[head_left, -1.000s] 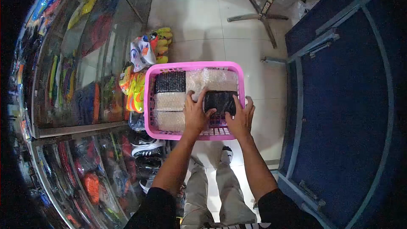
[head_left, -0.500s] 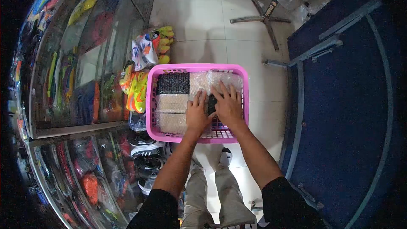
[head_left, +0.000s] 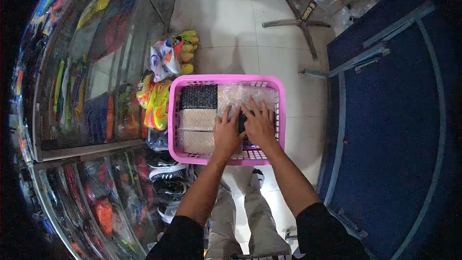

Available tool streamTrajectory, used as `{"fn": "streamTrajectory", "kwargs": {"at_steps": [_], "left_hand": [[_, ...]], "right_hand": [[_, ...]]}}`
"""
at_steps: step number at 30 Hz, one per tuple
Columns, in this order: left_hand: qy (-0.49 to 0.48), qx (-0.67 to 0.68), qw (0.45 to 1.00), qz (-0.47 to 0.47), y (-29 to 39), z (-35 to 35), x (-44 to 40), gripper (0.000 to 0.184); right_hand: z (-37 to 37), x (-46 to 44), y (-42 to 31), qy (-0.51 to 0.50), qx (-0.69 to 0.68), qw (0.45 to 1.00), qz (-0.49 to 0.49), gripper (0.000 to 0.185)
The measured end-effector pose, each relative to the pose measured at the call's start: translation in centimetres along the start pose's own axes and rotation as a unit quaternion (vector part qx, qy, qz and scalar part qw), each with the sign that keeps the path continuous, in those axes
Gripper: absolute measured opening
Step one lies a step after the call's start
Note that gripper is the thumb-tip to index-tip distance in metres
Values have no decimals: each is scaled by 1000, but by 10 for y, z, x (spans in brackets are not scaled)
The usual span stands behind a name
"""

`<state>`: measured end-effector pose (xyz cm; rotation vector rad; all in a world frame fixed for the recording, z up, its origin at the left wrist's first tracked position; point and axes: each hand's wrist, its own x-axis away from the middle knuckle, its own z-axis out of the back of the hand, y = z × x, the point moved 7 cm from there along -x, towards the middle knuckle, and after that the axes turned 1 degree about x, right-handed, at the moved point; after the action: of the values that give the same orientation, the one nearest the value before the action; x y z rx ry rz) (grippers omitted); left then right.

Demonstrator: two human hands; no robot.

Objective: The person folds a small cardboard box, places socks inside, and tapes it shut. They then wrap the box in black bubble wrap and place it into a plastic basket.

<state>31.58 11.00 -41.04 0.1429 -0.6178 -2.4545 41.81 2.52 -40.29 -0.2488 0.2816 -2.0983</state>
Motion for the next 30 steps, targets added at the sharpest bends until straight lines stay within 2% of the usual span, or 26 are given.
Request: {"fn": "streamTrajectory", "kwargs": {"at_steps": [5,6,7,10,11,17,19,21,23,25,26,30], "left_hand": [[20,-18,999,-23,0,-1,-1,104],[-8,-24,1000,-12,0,-2,-1,105],[-35,-30,999,-1,-1,-5,-1,106],[-23,-28,999,-18,0,-1,-2,107],[-22,-28,999,-20,0,1,-1,107],[-20,57,998,-24,-3,7,1,101],[27,139,989,-43,2,20,11,93],[60,162,984,-33,8,33,28,88],[98,181,978,-24,19,55,47,84],[88,288,953,13,35,83,70,78],[33,317,946,62,48,103,80,71],[51,379,922,53,71,143,124,68]], "right_hand": [[9,15,22,15,-85,996,8,77],[15,20,24,15,-107,994,-6,79],[21,26,23,14,-107,994,-7,79],[39,45,17,22,-60,998,8,83],[46,50,19,38,-61,997,-17,83],[59,90,41,69,-117,985,-105,82],[64,104,40,81,-135,981,-114,81],[72,118,36,101,-171,971,-133,78],[82,129,24,113,-204,963,-134,75],[96,143,8,125,-239,954,-132,72],[102,147,-1,120,-277,945,-125,69],[140,149,-46,95,-386,914,-85,61]]}}
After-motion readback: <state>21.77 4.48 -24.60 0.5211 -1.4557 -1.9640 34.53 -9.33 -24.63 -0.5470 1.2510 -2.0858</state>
